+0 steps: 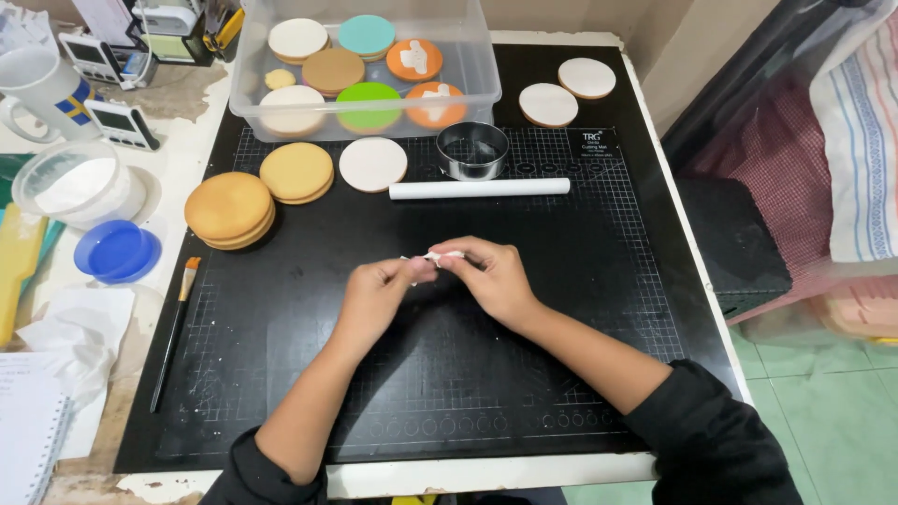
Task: Decorating a round cookie by applying a liquid adhesive with a brush and then placing and smoothing a white fondant circle on top.
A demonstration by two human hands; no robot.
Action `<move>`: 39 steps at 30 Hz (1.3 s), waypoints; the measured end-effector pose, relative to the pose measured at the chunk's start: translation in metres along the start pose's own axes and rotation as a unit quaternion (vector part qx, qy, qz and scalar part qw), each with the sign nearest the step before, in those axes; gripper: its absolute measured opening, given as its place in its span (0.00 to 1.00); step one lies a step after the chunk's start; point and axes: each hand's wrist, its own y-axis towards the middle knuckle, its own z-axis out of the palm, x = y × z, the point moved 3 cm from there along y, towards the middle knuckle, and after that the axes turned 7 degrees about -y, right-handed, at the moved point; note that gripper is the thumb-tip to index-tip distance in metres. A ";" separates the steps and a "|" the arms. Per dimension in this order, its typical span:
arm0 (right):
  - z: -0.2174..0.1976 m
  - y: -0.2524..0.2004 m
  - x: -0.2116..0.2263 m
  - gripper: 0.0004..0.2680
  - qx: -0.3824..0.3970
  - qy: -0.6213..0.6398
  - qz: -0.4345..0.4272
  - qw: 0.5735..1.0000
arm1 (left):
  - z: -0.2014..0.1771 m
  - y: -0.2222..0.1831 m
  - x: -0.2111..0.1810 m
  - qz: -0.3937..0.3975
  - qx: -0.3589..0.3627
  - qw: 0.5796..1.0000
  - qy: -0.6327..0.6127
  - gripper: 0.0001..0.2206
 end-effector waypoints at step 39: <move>-0.038 -0.016 0.071 0.06 0.431 -0.526 0.039 0.733 | -0.023 -0.003 -0.006 0.044 0.037 0.943 0.328 0.20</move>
